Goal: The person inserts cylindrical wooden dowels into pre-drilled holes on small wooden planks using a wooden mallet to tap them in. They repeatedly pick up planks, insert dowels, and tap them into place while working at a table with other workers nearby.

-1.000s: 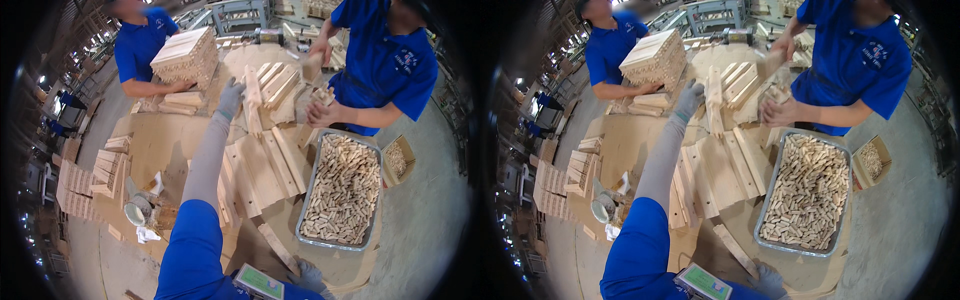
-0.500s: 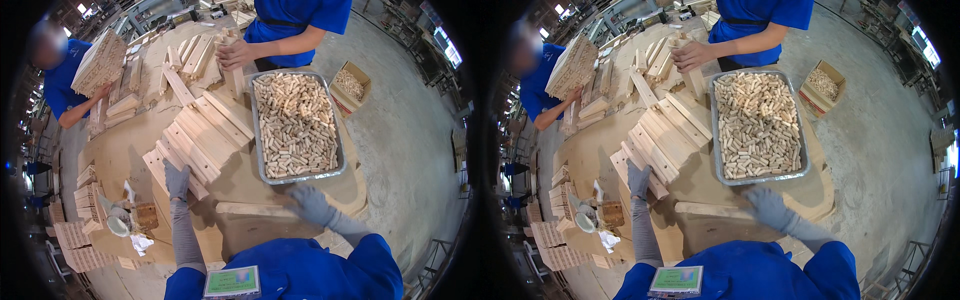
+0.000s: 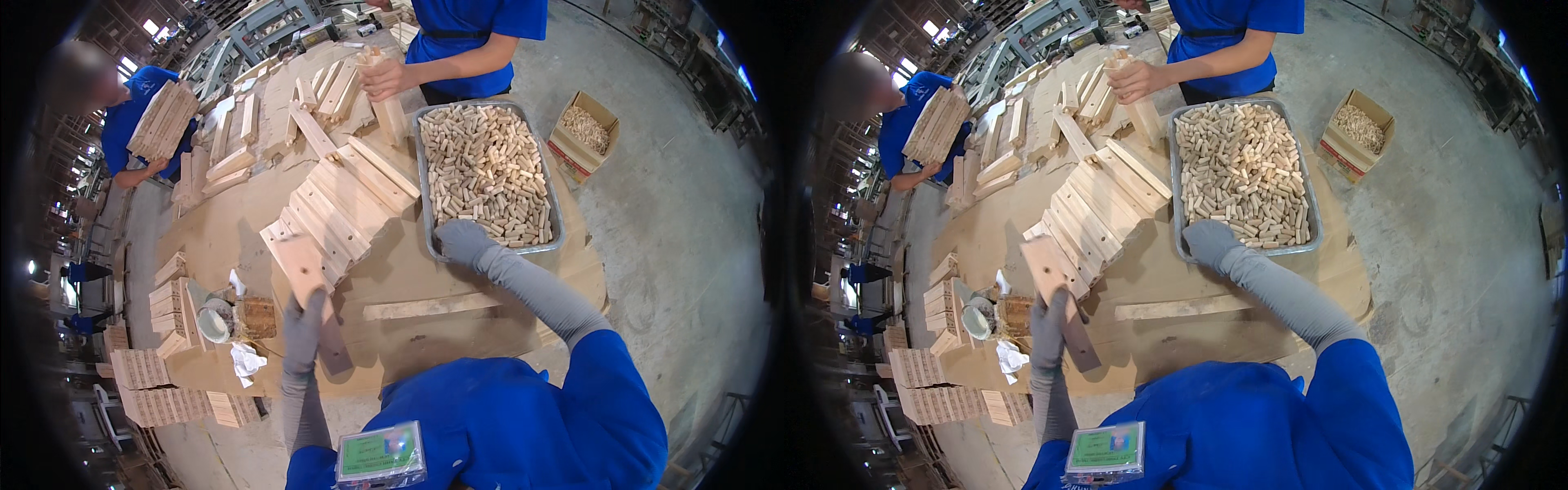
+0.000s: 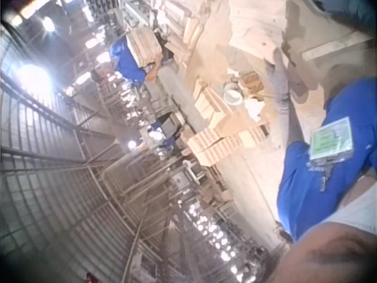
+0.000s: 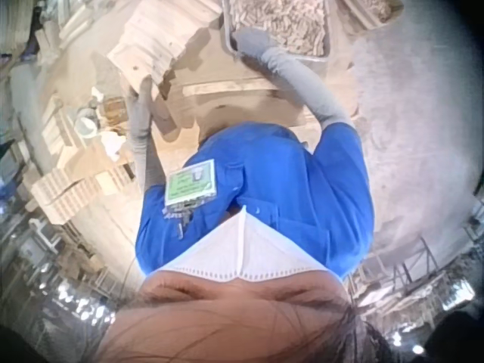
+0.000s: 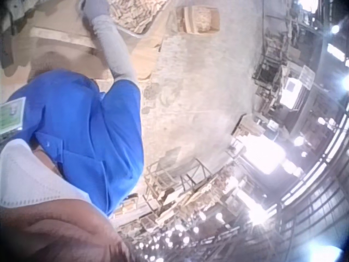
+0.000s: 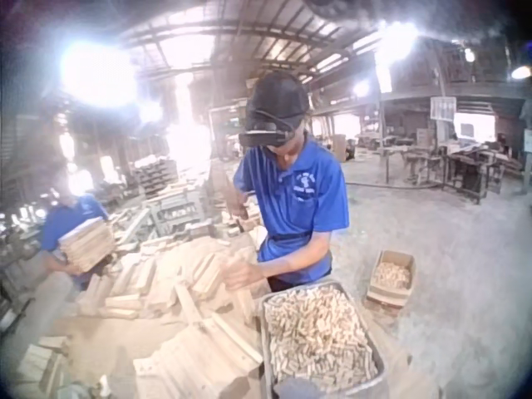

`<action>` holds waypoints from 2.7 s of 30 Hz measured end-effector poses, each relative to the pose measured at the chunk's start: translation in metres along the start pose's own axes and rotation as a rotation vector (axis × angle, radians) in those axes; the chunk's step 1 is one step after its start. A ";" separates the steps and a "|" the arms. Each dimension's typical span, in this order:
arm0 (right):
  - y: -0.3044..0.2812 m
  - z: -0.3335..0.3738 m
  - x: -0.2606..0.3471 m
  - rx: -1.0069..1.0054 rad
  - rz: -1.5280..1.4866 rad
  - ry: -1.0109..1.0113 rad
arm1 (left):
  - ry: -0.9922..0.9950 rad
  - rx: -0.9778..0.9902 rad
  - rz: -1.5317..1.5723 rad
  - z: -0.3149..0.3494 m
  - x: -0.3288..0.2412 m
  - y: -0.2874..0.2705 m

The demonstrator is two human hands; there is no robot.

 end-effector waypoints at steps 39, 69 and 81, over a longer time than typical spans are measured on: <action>-0.068 0.115 0.091 0.335 -0.721 -0.226 | 0.544 0.390 -1.154 0.084 0.056 0.060; -0.122 0.107 0.101 0.375 -1.208 0.008 | 0.155 0.656 -0.414 0.077 0.017 0.076; -0.124 0.140 0.117 0.062 -0.608 -0.388 | 0.463 0.536 -0.892 0.104 0.006 0.062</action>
Point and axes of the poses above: each hand's wrist, its own z-axis away from the middle knuckle, its own y-axis out of the palm, x = y × z, the point moved 7 cm from there along -z, towards the middle knuckle, and after that the axes turned 7 degrees about -x, right-handed, at the moved point
